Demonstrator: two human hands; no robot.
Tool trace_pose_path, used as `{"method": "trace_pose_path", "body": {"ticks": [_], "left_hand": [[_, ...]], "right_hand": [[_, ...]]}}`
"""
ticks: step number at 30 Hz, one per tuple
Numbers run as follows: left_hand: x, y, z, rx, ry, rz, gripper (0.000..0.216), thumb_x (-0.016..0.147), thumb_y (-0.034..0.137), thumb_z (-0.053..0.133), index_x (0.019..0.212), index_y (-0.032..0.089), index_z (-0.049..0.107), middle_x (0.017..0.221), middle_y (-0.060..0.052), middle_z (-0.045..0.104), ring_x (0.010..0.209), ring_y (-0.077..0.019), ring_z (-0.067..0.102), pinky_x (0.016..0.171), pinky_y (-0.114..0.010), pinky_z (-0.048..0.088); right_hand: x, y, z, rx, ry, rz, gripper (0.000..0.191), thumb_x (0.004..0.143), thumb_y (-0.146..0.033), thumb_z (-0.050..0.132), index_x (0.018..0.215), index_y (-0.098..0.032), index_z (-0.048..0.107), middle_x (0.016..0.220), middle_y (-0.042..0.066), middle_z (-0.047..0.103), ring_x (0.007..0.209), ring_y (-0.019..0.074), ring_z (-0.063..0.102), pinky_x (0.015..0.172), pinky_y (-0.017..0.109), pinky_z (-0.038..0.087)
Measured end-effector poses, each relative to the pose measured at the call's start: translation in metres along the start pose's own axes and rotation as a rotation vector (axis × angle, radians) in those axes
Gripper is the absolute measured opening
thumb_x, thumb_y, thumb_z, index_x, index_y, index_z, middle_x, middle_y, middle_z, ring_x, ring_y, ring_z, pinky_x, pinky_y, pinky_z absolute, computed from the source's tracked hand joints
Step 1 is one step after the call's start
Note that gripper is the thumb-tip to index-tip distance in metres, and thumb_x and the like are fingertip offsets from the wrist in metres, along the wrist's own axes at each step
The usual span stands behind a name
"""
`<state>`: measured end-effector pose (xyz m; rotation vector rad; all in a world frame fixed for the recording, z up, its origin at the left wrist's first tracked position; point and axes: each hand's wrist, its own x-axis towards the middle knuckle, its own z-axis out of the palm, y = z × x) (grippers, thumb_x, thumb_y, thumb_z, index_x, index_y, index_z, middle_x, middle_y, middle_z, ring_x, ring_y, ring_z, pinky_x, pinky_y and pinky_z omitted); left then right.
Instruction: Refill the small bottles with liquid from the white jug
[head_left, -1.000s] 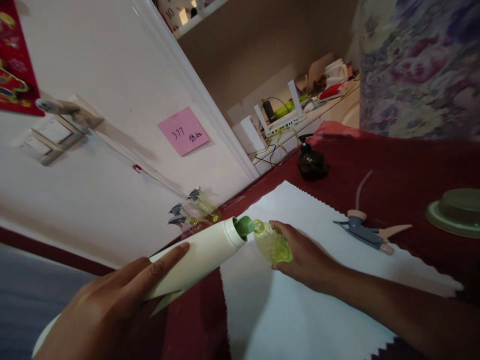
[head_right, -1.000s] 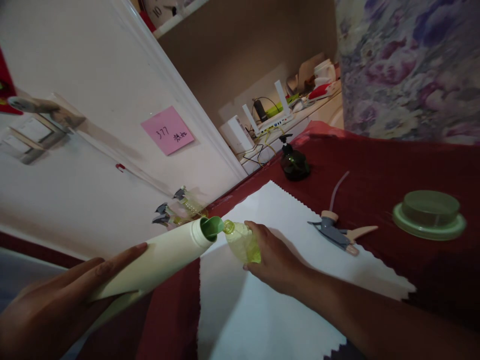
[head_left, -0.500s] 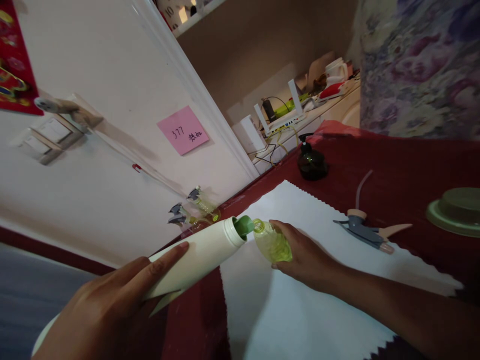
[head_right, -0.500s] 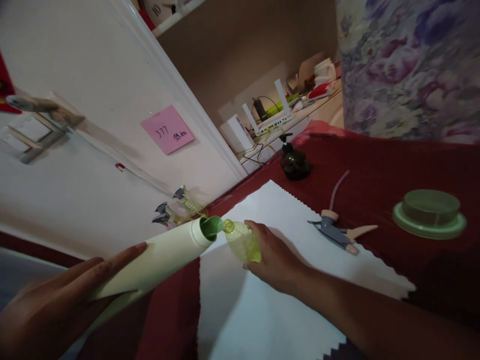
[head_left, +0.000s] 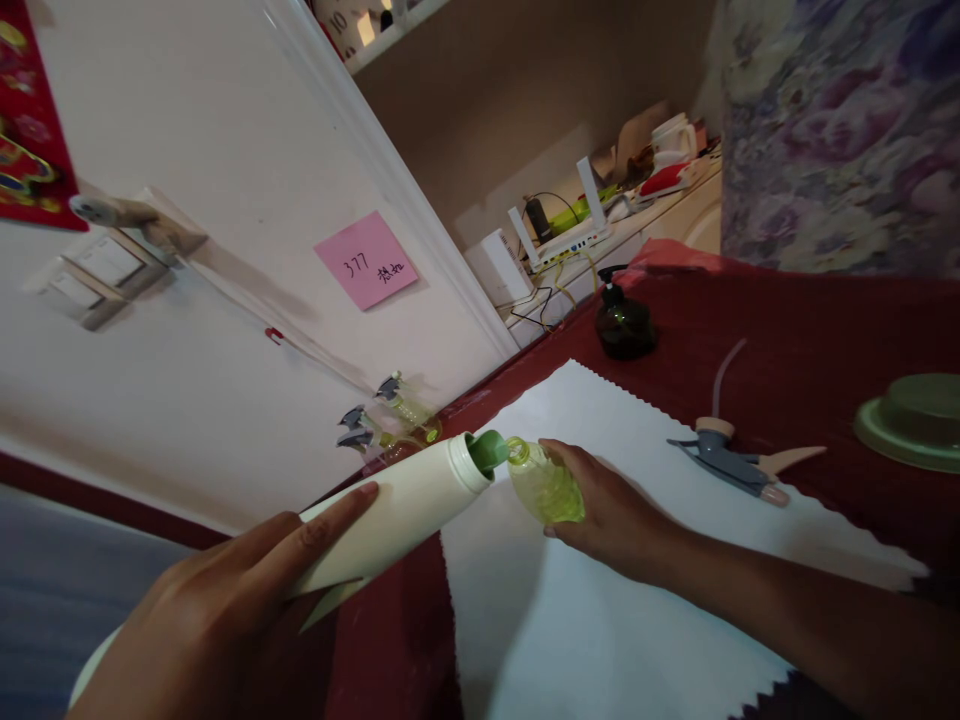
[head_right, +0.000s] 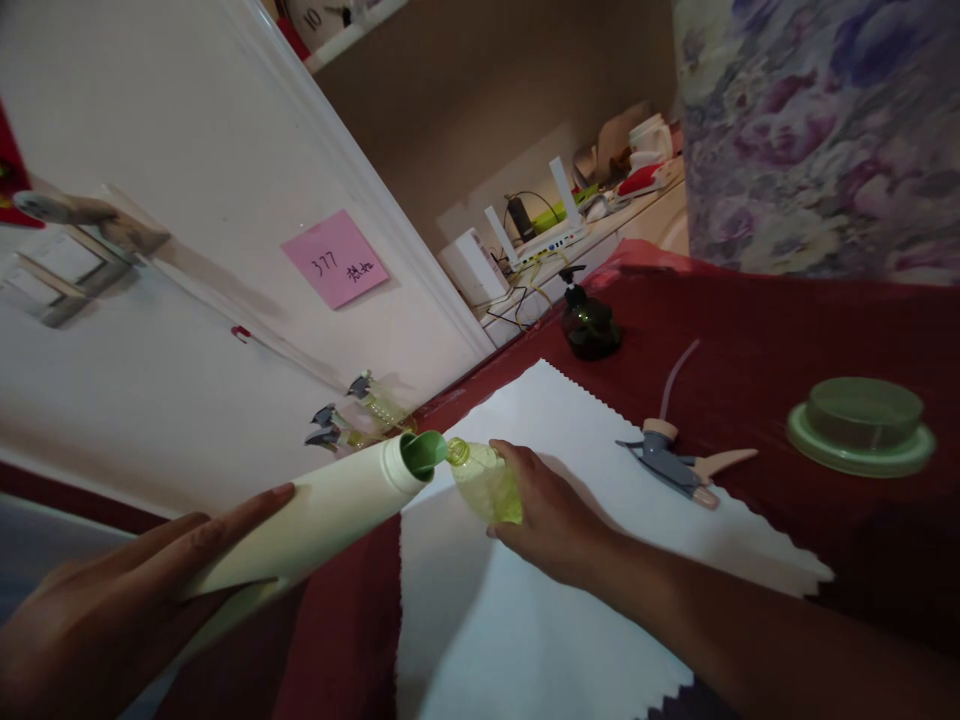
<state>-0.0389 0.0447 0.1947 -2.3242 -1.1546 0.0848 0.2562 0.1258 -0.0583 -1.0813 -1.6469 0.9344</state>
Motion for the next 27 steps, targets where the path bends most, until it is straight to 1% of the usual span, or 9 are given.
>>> {"method": "trace_pose_path", "body": {"ticks": [4,8,10,13,16,19,22,24,27], "left_hand": [[-0.0003,-0.0016,-0.0003,0.011,-0.014,0.012,0.063,0.104,0.032,0.046,0.164,0.047,0.035,0.107,0.001,0.080,0.074,-0.0152,0.079,0.063,-0.021,0.059],[0.0005,-0.0034,-0.0001,-0.018,-0.006,0.034,0.063,0.103,0.032,0.048,0.163,0.044,0.039,0.113,-0.001,0.080,0.076,-0.0168,0.080,0.063,-0.022,0.060],[0.0005,-0.0037,0.0004,-0.027,0.000,0.022,0.063,0.101,0.032,0.050,0.162,0.045,0.040,0.113,0.000,0.081,0.076,-0.0176,0.080,0.062,-0.023,0.060],[0.0001,-0.0030,0.0007,-0.038,-0.003,-0.005,0.064,0.100,0.033,0.051,0.162,0.048,0.040,0.108,0.002,0.081,0.073,-0.0179,0.080,0.059,-0.022,0.059],[-0.0007,-0.0023,0.0001,-0.038,-0.001,0.013,0.063,0.101,0.034,0.048,0.163,0.047,0.038,0.108,0.001,0.081,0.074,-0.0185,0.080,0.059,-0.023,0.059],[-0.0014,-0.0025,-0.0005,-0.017,0.007,0.037,0.064,0.102,0.030,0.049,0.163,0.047,0.038,0.109,0.001,0.081,0.075,-0.0170,0.080,0.060,-0.022,0.059],[-0.0012,-0.0038,0.0000,-0.027,0.024,0.040,0.063,0.102,0.032,0.048,0.163,0.047,0.039,0.110,0.001,0.081,0.074,-0.0173,0.080,0.058,-0.022,0.058],[-0.0007,-0.0045,0.0003,-0.036,0.019,0.039,0.063,0.101,0.033,0.049,0.162,0.046,0.040,0.113,0.001,0.081,0.074,-0.0176,0.080,0.058,-0.023,0.058],[0.0003,-0.0040,-0.0003,-0.038,0.009,0.035,0.063,0.101,0.029,0.051,0.162,0.045,0.042,0.113,0.001,0.081,0.074,-0.0163,0.080,0.060,-0.021,0.059]], "right_hand": [[0.0010,-0.0007,-0.0004,-0.010,-0.010,0.006,0.091,0.072,-0.021,0.076,0.155,-0.025,0.039,0.156,0.017,0.057,0.144,0.0378,0.054,0.118,0.059,0.045],[0.0004,-0.0022,-0.0011,-0.010,-0.017,0.014,0.091,0.072,-0.022,0.075,0.155,-0.024,0.039,0.157,0.017,0.057,0.144,0.0363,0.054,0.119,0.057,0.046],[-0.0001,-0.0027,-0.0013,-0.011,-0.018,0.022,0.091,0.072,-0.022,0.075,0.155,-0.024,0.039,0.156,0.017,0.057,0.144,0.0362,0.054,0.119,0.057,0.046],[-0.0002,-0.0028,-0.0015,-0.009,-0.018,0.021,0.091,0.072,-0.022,0.075,0.155,-0.023,0.039,0.156,0.017,0.057,0.144,0.0360,0.054,0.119,0.058,0.045],[0.0005,-0.0023,-0.0013,-0.002,-0.022,0.015,0.090,0.073,-0.021,0.074,0.156,-0.023,0.038,0.157,0.017,0.056,0.145,0.0359,0.053,0.120,0.058,0.044],[0.0010,-0.0017,-0.0009,0.001,-0.016,0.012,0.090,0.073,-0.021,0.074,0.155,-0.023,0.038,0.157,0.018,0.056,0.145,0.0364,0.053,0.120,0.059,0.044],[0.0011,-0.0021,-0.0009,0.002,-0.014,0.011,0.090,0.072,-0.020,0.074,0.155,-0.024,0.038,0.157,0.018,0.056,0.145,0.0369,0.053,0.119,0.060,0.045],[0.0008,-0.0028,-0.0011,-0.001,-0.019,0.015,0.090,0.073,-0.020,0.074,0.155,-0.025,0.038,0.157,0.018,0.056,0.145,0.0374,0.053,0.119,0.061,0.044],[0.0007,-0.0036,-0.0013,-0.004,-0.020,0.018,0.090,0.074,-0.019,0.075,0.155,-0.026,0.037,0.156,0.018,0.056,0.145,0.0380,0.053,0.120,0.062,0.043]]}}
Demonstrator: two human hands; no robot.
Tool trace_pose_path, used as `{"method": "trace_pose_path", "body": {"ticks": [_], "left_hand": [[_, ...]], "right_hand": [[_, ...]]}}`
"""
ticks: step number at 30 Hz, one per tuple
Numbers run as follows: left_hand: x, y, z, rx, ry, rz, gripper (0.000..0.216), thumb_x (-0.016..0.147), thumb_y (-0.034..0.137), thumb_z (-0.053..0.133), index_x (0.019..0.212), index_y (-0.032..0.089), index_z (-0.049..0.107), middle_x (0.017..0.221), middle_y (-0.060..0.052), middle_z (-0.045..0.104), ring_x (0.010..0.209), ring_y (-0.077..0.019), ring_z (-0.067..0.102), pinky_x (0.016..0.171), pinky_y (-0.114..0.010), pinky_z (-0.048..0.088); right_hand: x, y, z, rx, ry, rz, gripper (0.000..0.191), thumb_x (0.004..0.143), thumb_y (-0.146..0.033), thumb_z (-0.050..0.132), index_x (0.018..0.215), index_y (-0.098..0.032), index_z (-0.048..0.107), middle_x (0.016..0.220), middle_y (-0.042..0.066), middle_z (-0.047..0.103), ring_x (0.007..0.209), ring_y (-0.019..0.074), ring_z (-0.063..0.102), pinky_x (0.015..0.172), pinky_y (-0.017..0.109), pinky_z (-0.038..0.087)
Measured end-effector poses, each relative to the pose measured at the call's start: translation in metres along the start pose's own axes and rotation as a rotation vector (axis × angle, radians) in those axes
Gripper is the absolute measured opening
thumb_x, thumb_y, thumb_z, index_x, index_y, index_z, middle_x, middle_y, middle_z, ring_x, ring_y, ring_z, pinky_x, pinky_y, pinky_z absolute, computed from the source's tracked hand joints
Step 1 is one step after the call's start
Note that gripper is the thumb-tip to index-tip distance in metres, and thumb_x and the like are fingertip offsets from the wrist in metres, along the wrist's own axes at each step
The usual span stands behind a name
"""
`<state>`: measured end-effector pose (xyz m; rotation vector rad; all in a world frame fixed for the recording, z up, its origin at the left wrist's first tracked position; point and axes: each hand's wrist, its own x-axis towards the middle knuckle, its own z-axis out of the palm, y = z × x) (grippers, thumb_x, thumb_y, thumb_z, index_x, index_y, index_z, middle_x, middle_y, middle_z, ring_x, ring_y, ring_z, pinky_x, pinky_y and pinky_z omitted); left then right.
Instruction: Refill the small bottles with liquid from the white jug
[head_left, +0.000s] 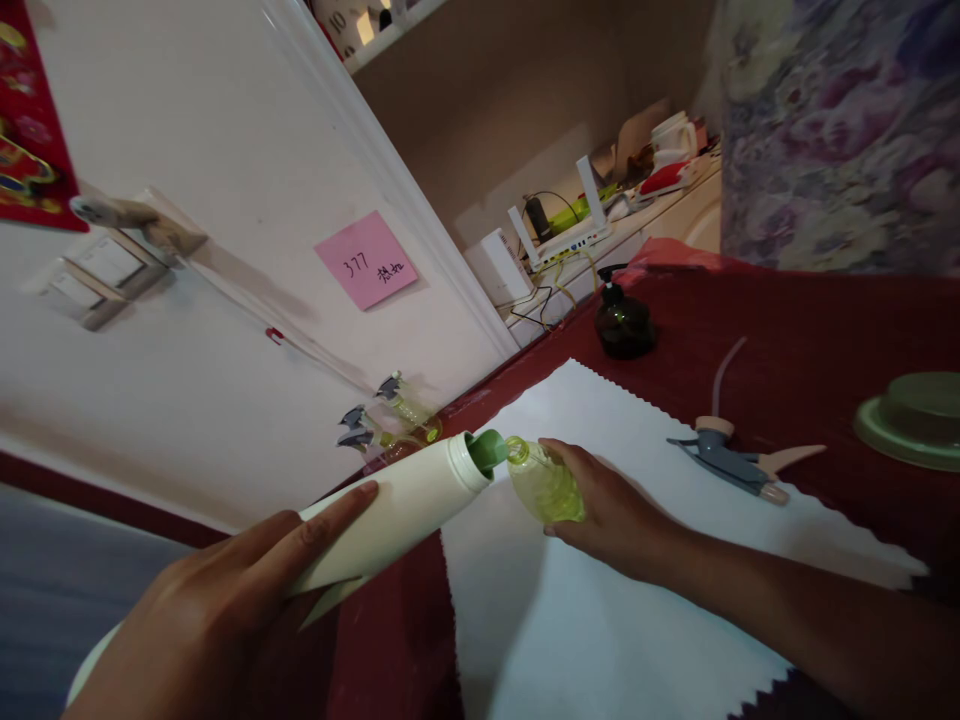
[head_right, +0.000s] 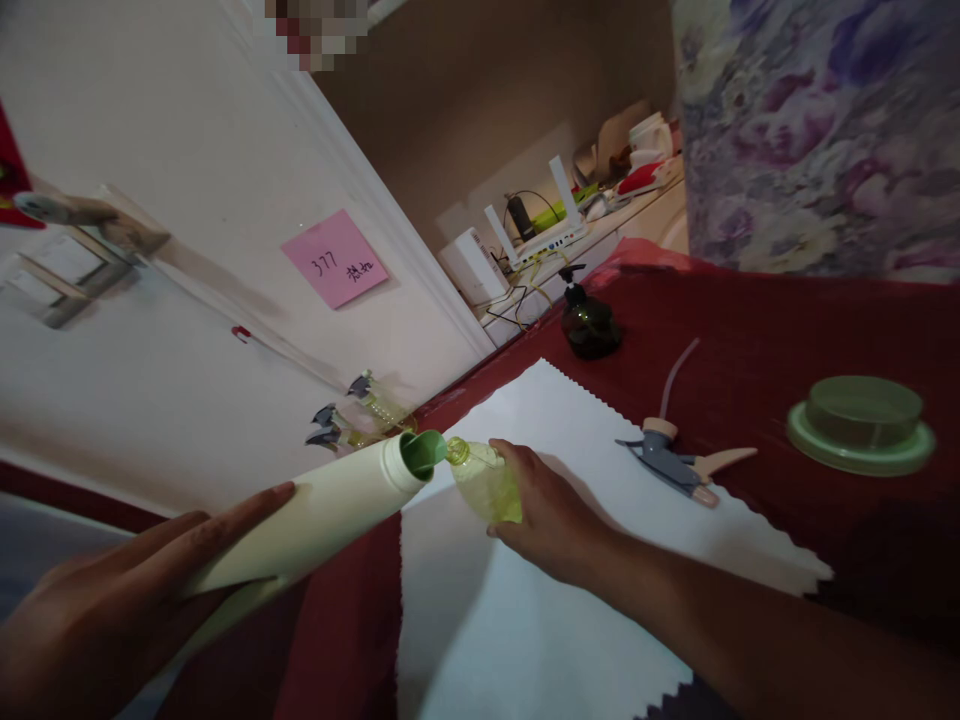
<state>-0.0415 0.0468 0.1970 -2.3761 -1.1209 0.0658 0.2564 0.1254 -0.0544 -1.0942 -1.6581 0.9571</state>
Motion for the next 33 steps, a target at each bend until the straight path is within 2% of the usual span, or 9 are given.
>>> {"method": "trace_pose_path", "body": {"ticks": [7,16,22,27,33], "left_hand": [[0.0008,0.0030,-0.0022,0.026,-0.005,-0.012,0.066,0.101,0.029,0.051,0.162,0.048,0.039,0.111,0.002,0.081,0.075,-0.0167,0.080,0.062,-0.021,0.059],[0.0020,0.0016,-0.0024,-0.001,-0.018,-0.025,0.066,0.098,0.028,0.053,0.160,0.047,0.043,0.111,0.003,0.081,0.075,-0.0161,0.080,0.063,-0.019,0.059],[0.0008,0.0034,-0.0025,0.019,-0.024,-0.023,0.065,0.100,0.032,0.049,0.162,0.046,0.040,0.110,0.001,0.081,0.072,-0.0178,0.079,0.060,-0.023,0.061],[0.0009,0.0016,-0.0022,0.015,-0.030,-0.038,0.065,0.100,0.034,0.050,0.163,0.047,0.038,0.115,0.000,0.081,0.078,-0.0204,0.081,0.062,-0.025,0.062],[-0.0005,-0.0001,-0.0001,-0.021,-0.010,-0.028,0.065,0.098,0.030,0.054,0.161,0.046,0.044,0.114,0.000,0.082,0.079,-0.0185,0.081,0.062,-0.023,0.061]], "right_hand": [[0.0003,-0.0012,-0.0012,0.004,0.007,-0.011,0.089,0.073,-0.018,0.075,0.154,-0.029,0.038,0.156,0.017,0.057,0.145,0.0384,0.054,0.119,0.063,0.044],[0.0001,0.0001,0.0010,-0.006,0.026,-0.003,0.090,0.071,-0.020,0.077,0.153,-0.027,0.042,0.155,0.016,0.059,0.144,0.0380,0.055,0.119,0.059,0.046],[-0.0004,-0.0001,0.0007,-0.004,0.028,-0.012,0.089,0.072,-0.017,0.076,0.154,-0.028,0.041,0.155,0.016,0.059,0.143,0.0380,0.056,0.117,0.061,0.046],[-0.0011,0.0004,0.0002,-0.002,0.017,-0.014,0.090,0.073,-0.019,0.077,0.155,-0.025,0.040,0.155,0.018,0.058,0.143,0.0385,0.055,0.117,0.061,0.047],[-0.0004,0.0026,0.0013,-0.003,0.041,-0.024,0.090,0.070,-0.019,0.077,0.153,-0.031,0.042,0.152,0.014,0.061,0.141,0.0382,0.058,0.115,0.060,0.049]]}}
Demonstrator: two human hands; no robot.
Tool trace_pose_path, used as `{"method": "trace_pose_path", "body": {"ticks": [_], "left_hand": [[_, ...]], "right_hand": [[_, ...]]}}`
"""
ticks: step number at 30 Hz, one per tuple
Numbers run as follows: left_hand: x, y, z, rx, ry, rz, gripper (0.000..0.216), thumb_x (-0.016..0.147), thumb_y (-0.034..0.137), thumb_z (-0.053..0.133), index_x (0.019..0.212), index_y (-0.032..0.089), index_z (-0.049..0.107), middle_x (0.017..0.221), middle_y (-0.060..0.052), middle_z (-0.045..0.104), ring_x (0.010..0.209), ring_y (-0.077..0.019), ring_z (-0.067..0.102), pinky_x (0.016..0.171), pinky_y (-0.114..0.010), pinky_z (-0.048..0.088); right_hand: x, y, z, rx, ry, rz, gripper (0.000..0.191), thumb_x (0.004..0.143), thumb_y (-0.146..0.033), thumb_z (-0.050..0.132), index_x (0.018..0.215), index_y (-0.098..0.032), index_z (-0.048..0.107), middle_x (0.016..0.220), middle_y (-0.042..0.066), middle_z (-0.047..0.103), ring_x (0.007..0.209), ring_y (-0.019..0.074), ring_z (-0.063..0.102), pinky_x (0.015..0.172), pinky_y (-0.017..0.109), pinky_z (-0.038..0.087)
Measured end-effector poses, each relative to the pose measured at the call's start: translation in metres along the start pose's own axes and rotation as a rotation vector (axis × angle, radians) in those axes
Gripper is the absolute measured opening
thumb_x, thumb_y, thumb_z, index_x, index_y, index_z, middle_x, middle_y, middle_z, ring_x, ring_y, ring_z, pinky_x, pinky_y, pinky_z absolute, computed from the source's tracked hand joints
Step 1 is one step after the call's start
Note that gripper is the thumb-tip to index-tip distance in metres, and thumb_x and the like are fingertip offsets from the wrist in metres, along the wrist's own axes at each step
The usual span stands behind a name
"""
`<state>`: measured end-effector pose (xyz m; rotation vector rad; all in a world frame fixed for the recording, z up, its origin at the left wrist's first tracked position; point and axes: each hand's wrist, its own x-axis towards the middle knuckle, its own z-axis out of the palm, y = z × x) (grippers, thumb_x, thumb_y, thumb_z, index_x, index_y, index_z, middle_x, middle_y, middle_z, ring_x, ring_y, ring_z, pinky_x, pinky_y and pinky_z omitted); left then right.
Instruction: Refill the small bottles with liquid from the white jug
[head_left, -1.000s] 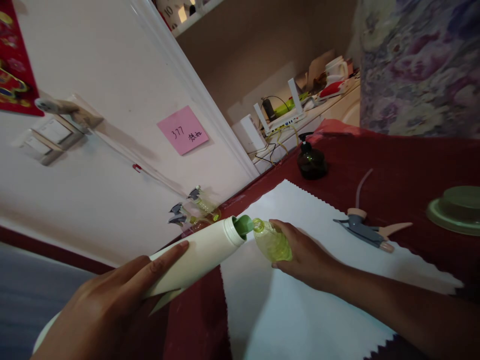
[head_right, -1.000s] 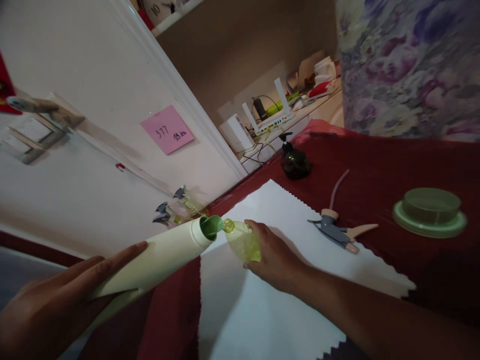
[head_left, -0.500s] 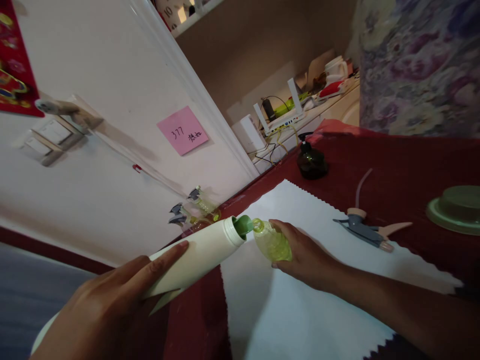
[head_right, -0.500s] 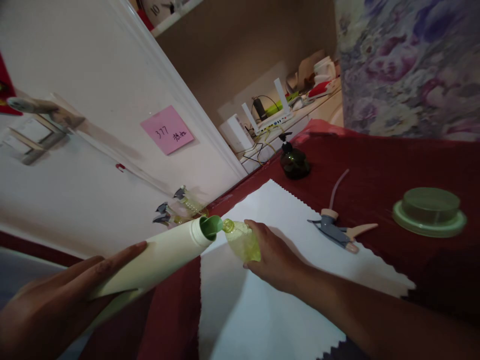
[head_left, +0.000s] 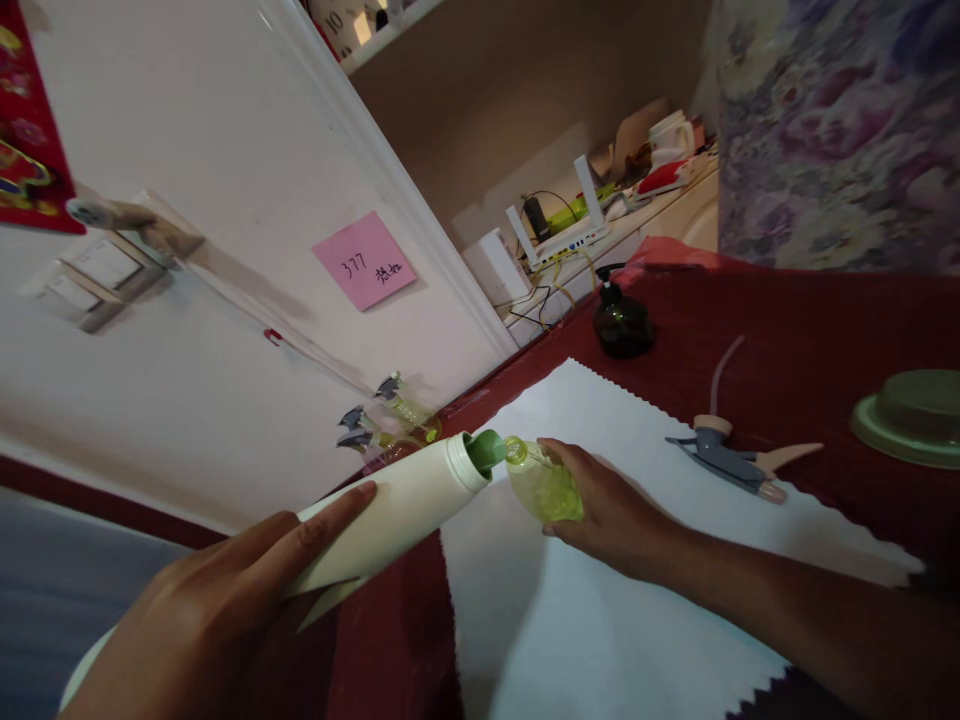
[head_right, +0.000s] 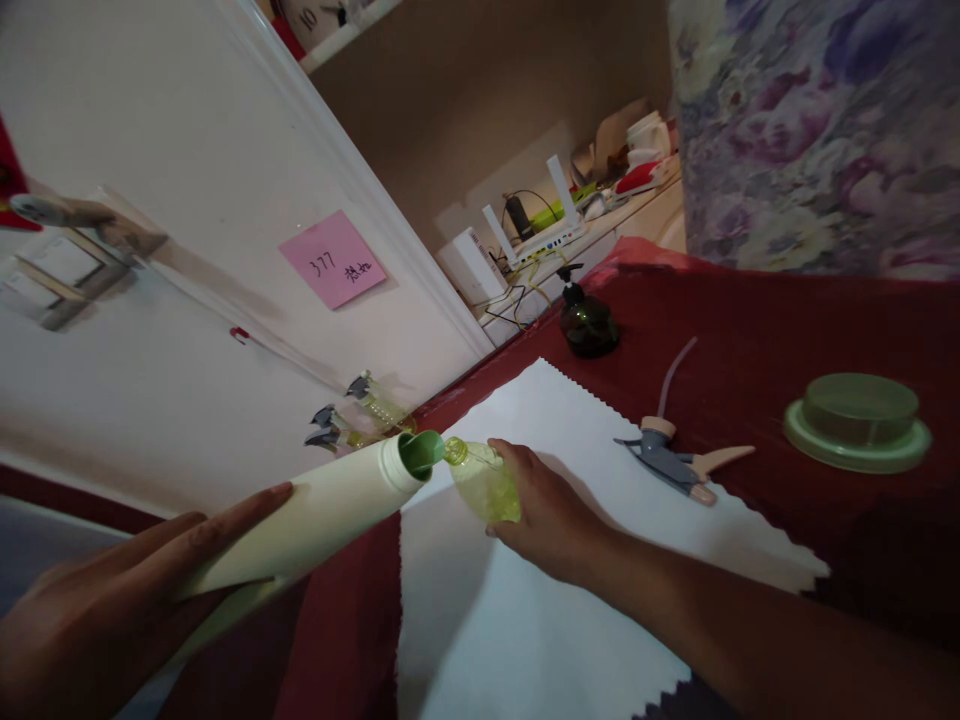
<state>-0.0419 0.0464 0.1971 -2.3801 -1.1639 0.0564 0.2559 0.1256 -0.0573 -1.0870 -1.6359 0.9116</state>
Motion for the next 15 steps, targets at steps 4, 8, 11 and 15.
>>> {"method": "trace_pose_path", "body": {"ticks": [4,8,11,15], "left_hand": [[-0.0021,-0.0009,-0.0004,0.005,0.001,0.001,0.066,0.097,0.029,0.054,0.160,0.046,0.044,0.118,0.000,0.081,0.079,-0.0192,0.081,0.062,-0.024,0.061],[-0.0015,-0.0011,-0.0016,0.027,-0.022,0.008,0.066,0.100,0.029,0.050,0.163,0.046,0.039,0.115,0.000,0.081,0.079,-0.0191,0.082,0.062,-0.024,0.060],[-0.0013,-0.0012,-0.0014,0.043,-0.027,0.007,0.066,0.101,0.030,0.049,0.163,0.047,0.037,0.120,0.001,0.080,0.082,-0.0181,0.082,0.065,-0.022,0.060],[-0.0013,-0.0008,-0.0015,0.045,-0.026,0.000,0.067,0.099,0.030,0.052,0.162,0.048,0.038,0.120,0.002,0.081,0.083,-0.0181,0.082,0.066,-0.020,0.059]], "right_hand": [[-0.0008,-0.0007,-0.0009,0.000,-0.023,0.012,0.090,0.072,-0.021,0.077,0.154,-0.028,0.041,0.154,0.016,0.059,0.143,0.0376,0.055,0.117,0.060,0.047],[-0.0010,-0.0020,-0.0013,0.002,-0.030,0.023,0.090,0.074,-0.020,0.076,0.156,-0.023,0.040,0.156,0.018,0.057,0.144,0.0369,0.054,0.119,0.060,0.045],[-0.0001,-0.0035,-0.0009,0.001,-0.023,0.029,0.090,0.073,-0.019,0.077,0.155,-0.023,0.040,0.155,0.018,0.058,0.143,0.0374,0.055,0.118,0.059,0.046],[0.0004,-0.0026,-0.0003,-0.009,-0.014,0.025,0.091,0.070,-0.019,0.078,0.153,-0.030,0.041,0.152,0.015,0.061,0.141,0.0384,0.057,0.117,0.061,0.048]]}}
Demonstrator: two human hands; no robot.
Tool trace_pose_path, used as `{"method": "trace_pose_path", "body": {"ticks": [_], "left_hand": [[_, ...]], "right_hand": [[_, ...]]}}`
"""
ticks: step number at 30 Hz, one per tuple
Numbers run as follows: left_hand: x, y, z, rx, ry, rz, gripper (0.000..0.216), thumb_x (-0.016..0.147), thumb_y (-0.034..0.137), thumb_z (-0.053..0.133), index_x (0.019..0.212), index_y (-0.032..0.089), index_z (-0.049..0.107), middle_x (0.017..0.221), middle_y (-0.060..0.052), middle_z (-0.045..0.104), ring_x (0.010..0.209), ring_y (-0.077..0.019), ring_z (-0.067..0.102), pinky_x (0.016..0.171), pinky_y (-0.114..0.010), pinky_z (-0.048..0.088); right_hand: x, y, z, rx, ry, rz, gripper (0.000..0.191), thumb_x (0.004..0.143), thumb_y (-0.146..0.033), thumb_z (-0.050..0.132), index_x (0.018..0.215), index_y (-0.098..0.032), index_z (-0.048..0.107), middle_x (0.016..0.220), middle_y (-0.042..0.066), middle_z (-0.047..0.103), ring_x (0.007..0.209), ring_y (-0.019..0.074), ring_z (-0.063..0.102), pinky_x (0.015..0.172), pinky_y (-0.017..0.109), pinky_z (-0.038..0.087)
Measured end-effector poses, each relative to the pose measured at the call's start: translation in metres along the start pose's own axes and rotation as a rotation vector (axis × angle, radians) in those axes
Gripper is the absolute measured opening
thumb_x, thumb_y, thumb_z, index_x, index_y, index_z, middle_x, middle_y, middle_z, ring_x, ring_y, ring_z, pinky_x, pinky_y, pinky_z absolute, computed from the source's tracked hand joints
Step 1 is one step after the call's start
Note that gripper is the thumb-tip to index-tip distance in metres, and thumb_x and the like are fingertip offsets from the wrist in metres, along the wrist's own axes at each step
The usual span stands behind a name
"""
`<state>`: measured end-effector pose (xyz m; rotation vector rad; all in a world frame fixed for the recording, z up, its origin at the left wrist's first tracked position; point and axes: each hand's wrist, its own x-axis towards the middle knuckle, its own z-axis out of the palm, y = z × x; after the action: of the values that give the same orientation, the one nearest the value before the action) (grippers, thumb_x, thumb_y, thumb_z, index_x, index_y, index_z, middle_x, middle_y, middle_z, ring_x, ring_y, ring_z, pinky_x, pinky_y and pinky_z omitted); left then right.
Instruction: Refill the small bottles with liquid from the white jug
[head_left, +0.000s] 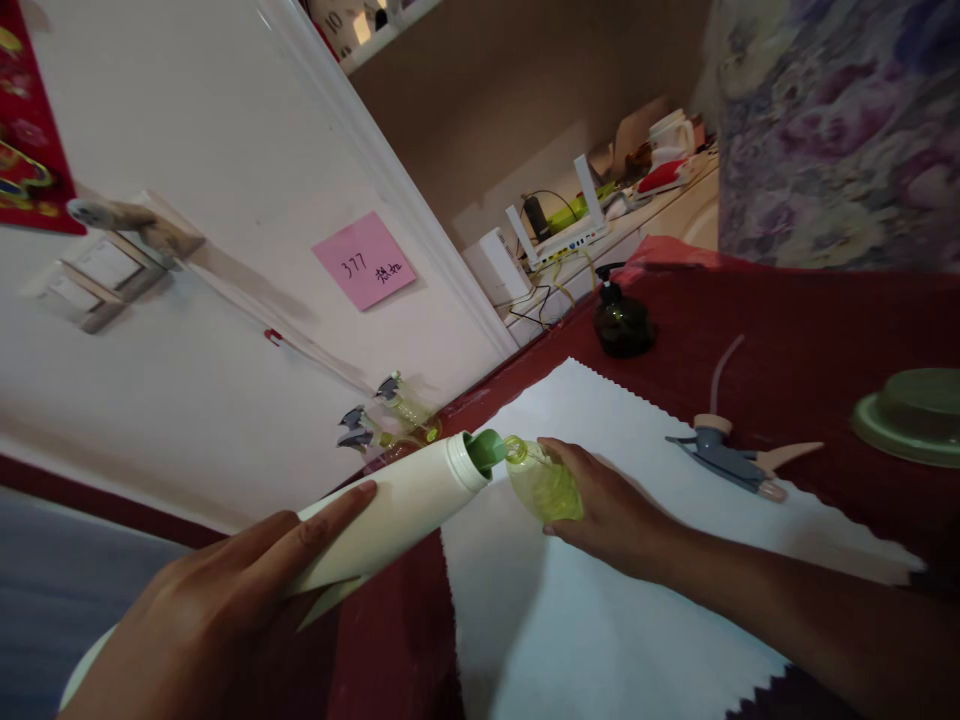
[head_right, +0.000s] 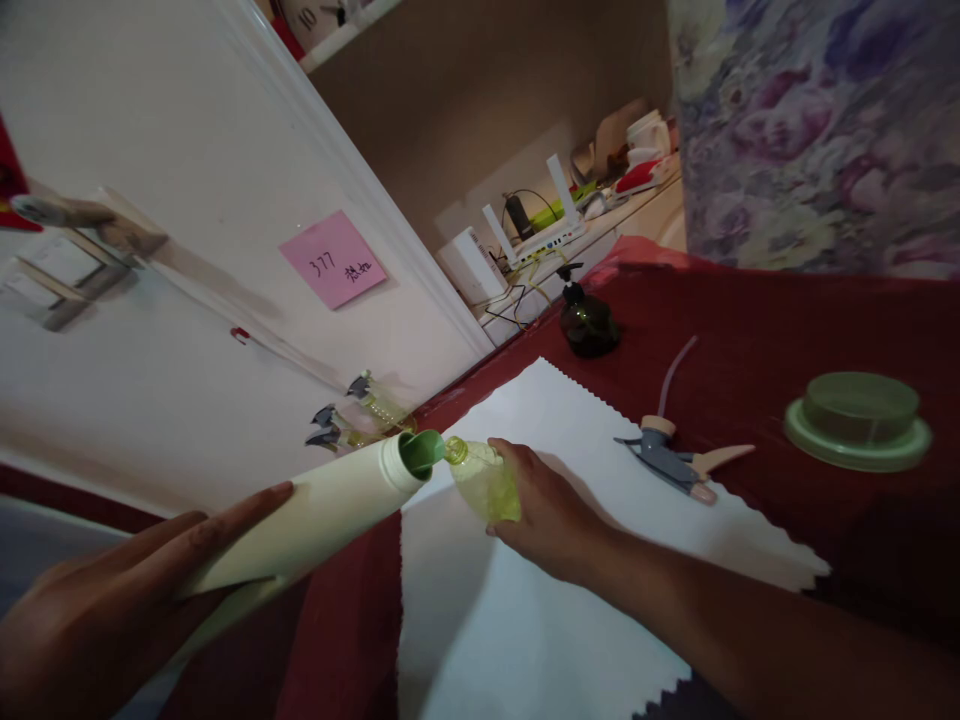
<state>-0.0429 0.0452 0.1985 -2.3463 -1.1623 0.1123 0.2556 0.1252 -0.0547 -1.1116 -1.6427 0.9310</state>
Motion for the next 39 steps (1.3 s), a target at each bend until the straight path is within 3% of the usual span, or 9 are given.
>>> {"method": "trace_pose_path", "body": {"ticks": [4,11,24,39], "left_hand": [[0.0021,0.0006,-0.0013,0.001,0.011,0.017,0.066,0.100,0.028,0.051,0.162,0.047,0.039,0.116,0.002,0.081,0.080,-0.0179,0.082,0.064,-0.021,0.060],[0.0034,0.0017,-0.0020,-0.005,0.024,0.020,0.066,0.099,0.028,0.051,0.162,0.048,0.040,0.114,0.003,0.081,0.077,-0.0175,0.081,0.062,-0.022,0.060],[0.0033,0.0044,-0.0030,-0.019,0.015,-0.004,0.063,0.099,0.030,0.051,0.160,0.046,0.043,0.116,0.001,0.081,0.078,-0.0187,0.081,0.065,-0.022,0.061],[-0.0011,-0.0006,0.0003,-0.020,0.001,0.033,0.064,0.103,0.029,0.048,0.164,0.044,0.038,0.121,0.000,0.080,0.082,-0.0179,0.082,0.064,-0.025,0.060]], "right_hand": [[-0.0004,0.0022,0.0001,0.000,0.008,-0.030,0.091,0.071,-0.021,0.078,0.153,-0.033,0.040,0.153,0.014,0.060,0.142,0.0389,0.057,0.117,0.063,0.047],[0.0002,-0.0018,-0.0010,-0.010,-0.016,0.006,0.092,0.071,-0.020,0.076,0.155,-0.023,0.040,0.156,0.017,0.058,0.143,0.0381,0.055,0.119,0.060,0.046],[0.0007,-0.0021,-0.0013,0.015,-0.001,0.005,0.091,0.070,-0.022,0.076,0.154,-0.028,0.043,0.153,0.015,0.060,0.143,0.0388,0.056,0.118,0.060,0.047],[0.0006,-0.0025,-0.0016,-0.001,-0.037,0.007,0.093,0.071,-0.025,0.074,0.157,-0.018,0.040,0.158,0.019,0.055,0.145,0.0369,0.053,0.122,0.058,0.044]]}}
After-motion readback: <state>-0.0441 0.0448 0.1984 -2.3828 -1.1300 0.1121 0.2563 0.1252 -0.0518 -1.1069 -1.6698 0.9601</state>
